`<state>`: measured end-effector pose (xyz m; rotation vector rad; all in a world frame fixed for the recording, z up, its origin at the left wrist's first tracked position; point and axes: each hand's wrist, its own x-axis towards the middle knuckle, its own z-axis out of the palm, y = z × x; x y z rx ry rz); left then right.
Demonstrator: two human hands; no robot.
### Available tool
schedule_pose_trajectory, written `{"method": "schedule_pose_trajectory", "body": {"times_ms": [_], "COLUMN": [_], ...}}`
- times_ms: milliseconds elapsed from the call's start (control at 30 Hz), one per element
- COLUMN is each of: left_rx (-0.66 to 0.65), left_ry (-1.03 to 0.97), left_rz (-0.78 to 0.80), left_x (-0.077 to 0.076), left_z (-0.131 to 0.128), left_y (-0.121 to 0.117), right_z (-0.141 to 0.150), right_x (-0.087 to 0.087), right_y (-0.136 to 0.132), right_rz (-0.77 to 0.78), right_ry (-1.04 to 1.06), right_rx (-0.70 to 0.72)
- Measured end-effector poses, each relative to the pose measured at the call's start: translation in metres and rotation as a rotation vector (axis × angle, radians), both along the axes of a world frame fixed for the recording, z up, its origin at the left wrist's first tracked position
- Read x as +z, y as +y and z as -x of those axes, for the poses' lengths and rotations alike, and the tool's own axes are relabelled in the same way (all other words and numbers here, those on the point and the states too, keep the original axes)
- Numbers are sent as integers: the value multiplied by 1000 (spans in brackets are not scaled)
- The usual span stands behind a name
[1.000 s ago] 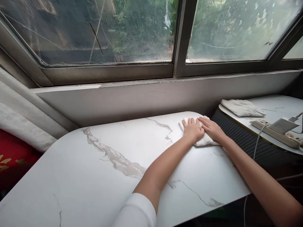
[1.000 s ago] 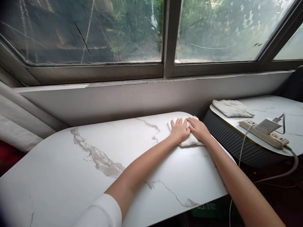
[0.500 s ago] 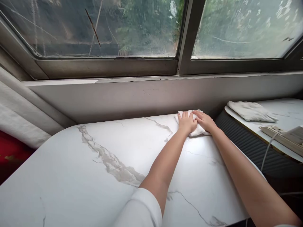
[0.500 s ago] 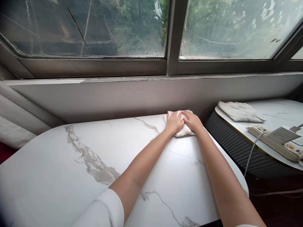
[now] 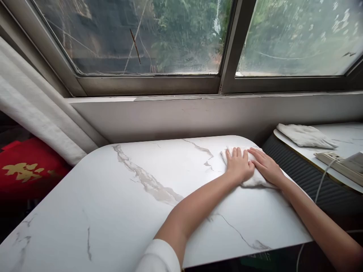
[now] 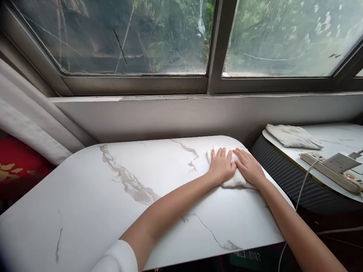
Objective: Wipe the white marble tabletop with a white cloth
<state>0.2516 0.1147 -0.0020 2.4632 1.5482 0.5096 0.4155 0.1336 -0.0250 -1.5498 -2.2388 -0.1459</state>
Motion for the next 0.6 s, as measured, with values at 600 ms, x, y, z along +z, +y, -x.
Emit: {"method": "schedule_pose_trajectory", "body": {"times_ms": [600], "left_rx": [-153], "left_ry": [-5], "left_rz": [133], "left_x": [12], "left_z": [77], "left_y": [-129], "right_z": [79], "right_x": [-3], "right_y": [-160], "right_rz": [-50], "right_ry": [-59], "right_rx": [-103]}}
